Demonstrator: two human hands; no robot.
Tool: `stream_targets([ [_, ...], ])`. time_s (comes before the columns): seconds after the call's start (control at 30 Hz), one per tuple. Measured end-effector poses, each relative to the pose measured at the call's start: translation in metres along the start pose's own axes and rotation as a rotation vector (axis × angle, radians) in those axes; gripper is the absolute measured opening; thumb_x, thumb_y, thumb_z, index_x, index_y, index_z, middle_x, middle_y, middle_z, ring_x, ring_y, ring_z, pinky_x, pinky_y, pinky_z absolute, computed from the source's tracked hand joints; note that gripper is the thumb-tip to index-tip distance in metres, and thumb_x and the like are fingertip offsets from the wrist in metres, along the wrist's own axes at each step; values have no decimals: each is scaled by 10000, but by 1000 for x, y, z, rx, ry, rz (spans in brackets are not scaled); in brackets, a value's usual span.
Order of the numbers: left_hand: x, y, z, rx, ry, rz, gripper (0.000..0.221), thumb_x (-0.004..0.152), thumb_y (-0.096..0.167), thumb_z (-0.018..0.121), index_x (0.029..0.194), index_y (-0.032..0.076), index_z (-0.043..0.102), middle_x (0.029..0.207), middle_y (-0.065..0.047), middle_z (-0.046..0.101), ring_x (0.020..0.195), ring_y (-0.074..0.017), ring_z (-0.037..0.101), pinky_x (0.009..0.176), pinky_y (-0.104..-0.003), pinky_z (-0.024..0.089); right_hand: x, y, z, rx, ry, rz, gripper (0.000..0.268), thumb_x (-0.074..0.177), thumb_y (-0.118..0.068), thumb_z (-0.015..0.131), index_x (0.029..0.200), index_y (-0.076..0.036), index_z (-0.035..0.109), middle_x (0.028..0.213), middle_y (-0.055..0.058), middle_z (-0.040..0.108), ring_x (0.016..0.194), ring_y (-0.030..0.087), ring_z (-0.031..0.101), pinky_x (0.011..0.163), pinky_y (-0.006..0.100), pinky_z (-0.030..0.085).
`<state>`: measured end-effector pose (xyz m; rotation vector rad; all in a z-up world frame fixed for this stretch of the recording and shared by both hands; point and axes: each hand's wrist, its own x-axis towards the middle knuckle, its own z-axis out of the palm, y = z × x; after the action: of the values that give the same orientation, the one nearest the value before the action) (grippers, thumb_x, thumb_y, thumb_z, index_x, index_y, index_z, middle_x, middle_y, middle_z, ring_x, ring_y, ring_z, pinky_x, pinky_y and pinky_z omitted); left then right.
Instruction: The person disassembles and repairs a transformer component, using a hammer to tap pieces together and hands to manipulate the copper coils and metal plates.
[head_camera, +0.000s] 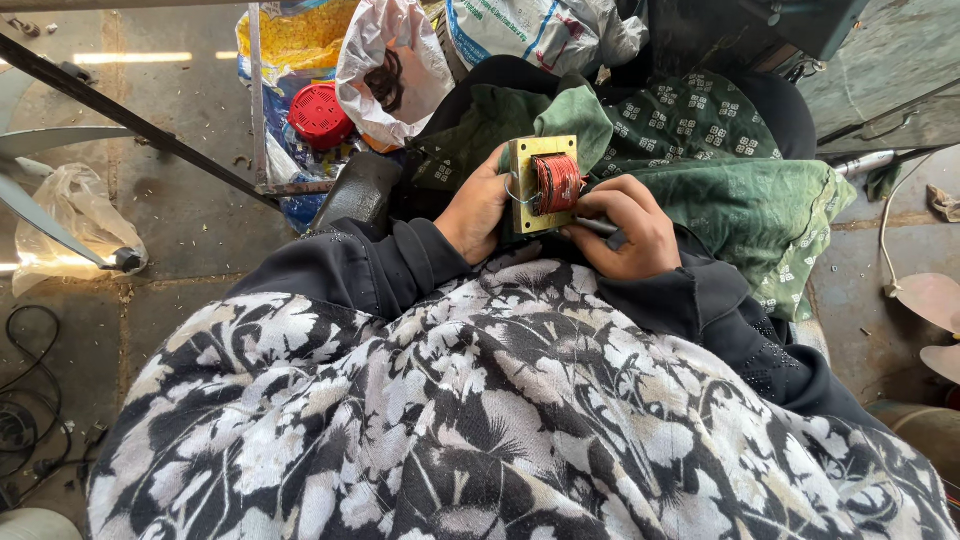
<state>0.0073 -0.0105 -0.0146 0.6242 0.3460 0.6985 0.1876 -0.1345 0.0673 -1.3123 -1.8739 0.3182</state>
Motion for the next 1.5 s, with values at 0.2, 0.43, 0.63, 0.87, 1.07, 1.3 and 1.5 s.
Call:
stream_targets([
  [0.2,4,-4,-2,216,51,-9,374,1025,44,508,1396,78,529,1203,-90,663,1057,-164,674,911,-324,582,-3,20,-4,136,-156,82,306,821,-17,847,1043,33,643,987,80,618,861,139,666,760,270,572],
  [0.43,9,-14,-8,223,-2,46,398,1017,0,454,1402,78,512,1189,-78,649,1039,-147,661,900,-310,576,-15,50,1,675,-282,494,235,905,-3,778,1085,1,626,1004,22,690,941,65,665,842,245,577],
  [0.63,9,-21,-9,115,91,49,398,1023,31,458,1412,100,503,1197,-87,655,1043,-172,672,894,-333,583,-19,45,6,690,-165,486,243,920,2,743,1136,4,632,1050,24,708,996,90,701,911,258,591],
  [0.87,9,-19,1,-17,201,-20,460,993,100,507,1447,156,468,1189,-96,670,1007,-201,692,859,-370,591,-10,25,13,182,105,76,177,926,40,786,1089,12,722,1133,96,669,938,129,691,777,253,599],
  [1.07,1,-15,9,19,232,-78,433,1003,191,533,1429,150,469,1147,-100,681,953,-201,699,778,-379,589,-1,12,11,70,151,-99,192,939,49,779,1097,-50,733,1100,104,613,937,170,684,780,269,606],
  [1.3,7,-26,4,42,299,-90,473,984,165,531,1438,142,402,1130,-130,668,930,-228,700,769,-385,603,6,-2,4,-184,34,-178,242,870,-10,786,1098,-37,710,1080,123,660,968,277,677,829,385,561],
  [1.5,13,-38,-5,62,202,15,440,1001,109,509,1419,50,385,1217,-165,643,1052,-222,693,896,-353,596,10,-14,-1,-184,11,-237,324,869,-99,847,1142,-13,693,1089,138,650,967,295,672,824,390,559],
])
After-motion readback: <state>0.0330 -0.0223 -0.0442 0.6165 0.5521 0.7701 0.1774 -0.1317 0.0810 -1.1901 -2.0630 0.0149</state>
